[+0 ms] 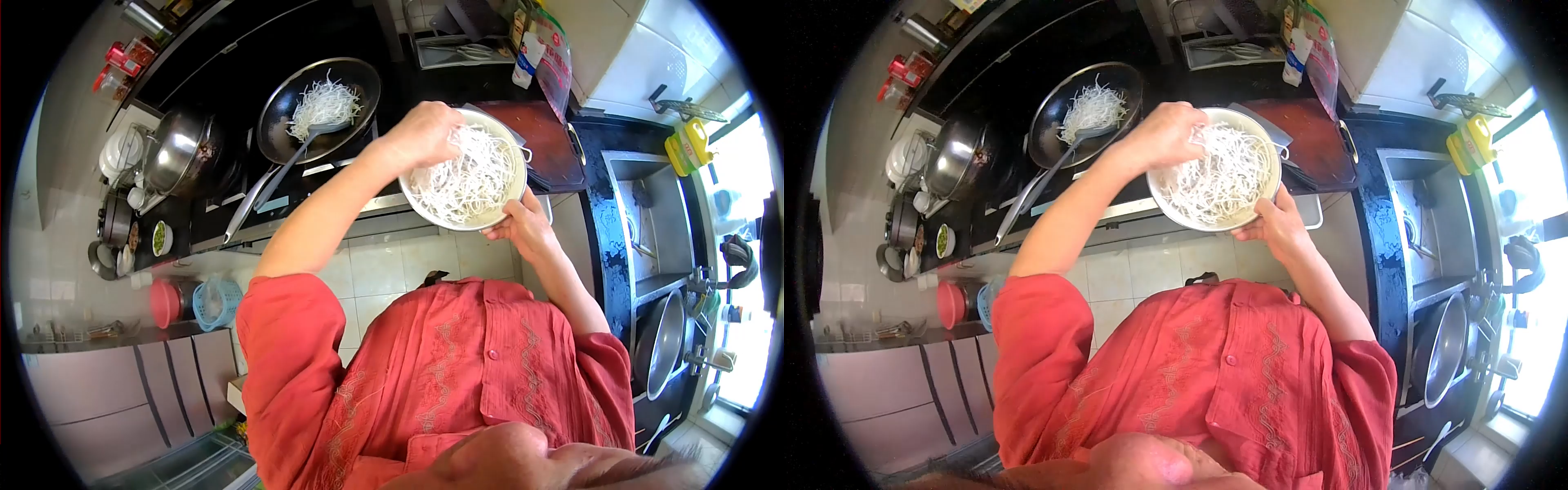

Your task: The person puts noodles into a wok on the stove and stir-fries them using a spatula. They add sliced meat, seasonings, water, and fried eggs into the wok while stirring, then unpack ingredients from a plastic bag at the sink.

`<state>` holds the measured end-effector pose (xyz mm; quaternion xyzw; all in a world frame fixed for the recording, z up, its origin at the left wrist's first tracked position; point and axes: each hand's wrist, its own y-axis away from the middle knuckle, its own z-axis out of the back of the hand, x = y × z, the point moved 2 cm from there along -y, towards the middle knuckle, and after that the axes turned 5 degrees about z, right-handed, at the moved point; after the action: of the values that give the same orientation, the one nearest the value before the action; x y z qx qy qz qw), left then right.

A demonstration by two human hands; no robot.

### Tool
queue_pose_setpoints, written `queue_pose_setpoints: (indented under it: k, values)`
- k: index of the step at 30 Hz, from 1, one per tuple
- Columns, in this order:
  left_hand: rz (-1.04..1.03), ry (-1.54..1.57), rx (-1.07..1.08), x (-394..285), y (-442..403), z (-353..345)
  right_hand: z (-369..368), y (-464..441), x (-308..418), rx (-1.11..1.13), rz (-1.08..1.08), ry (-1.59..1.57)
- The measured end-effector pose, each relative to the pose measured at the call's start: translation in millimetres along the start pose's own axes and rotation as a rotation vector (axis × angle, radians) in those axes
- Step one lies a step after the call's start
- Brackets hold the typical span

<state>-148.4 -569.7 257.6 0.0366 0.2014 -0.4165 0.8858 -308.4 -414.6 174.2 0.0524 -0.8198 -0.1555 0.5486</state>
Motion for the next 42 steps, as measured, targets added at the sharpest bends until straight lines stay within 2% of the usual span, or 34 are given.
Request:
queue_pose_setpoints:
  k: [4,9,11,12,16,17,19,21,23,24,28,31,33,42]
  values:
    - [0.196,0.134,0.042,6,2,24,-8,-4,1,0.064,0.014,-0.015]
    - [0.258,0.214,0.044,10,0,46,-16,-9,-2,0.081,0.011,-0.022]
    - [0.309,0.235,0.129,10,-1,46,-19,-10,-2,0.075,-0.004,-0.032]
    - [0.243,0.243,0.096,12,-1,38,-19,-11,-2,0.070,-0.003,-0.033]
    - [0.047,0.064,0.179,24,-2,-12,-23,-16,-5,0.088,-0.001,-0.034]
    - [-0.038,0.052,0.104,34,0,-37,-23,-17,-6,0.093,-0.003,-0.037]
    - [0.062,0.037,0.198,19,7,-46,-21,-20,-9,0.092,-0.009,-0.038]
    - [0.056,0.049,0.124,14,10,-53,-18,-22,-13,0.092,-0.018,-0.040]
    - [0.066,0.057,0.222,15,10,-59,-16,-22,-16,0.086,-0.031,-0.025]
    - [0.026,0.084,0.101,15,14,-58,-15,-22,-16,0.086,-0.034,-0.025]
    - [0.080,0.108,0.095,22,10,-28,-13,-23,-17,0.103,-0.060,-0.019]
    - [0.168,0.205,0.028,22,10,7,-15,-24,-13,0.106,-0.057,-0.004]
    - [0.300,0.337,0.078,26,8,22,-16,-27,-11,0.116,-0.046,-0.003]
    - [0.443,0.636,0.030,44,14,84,-27,-40,-2,0.145,-0.023,-0.028]
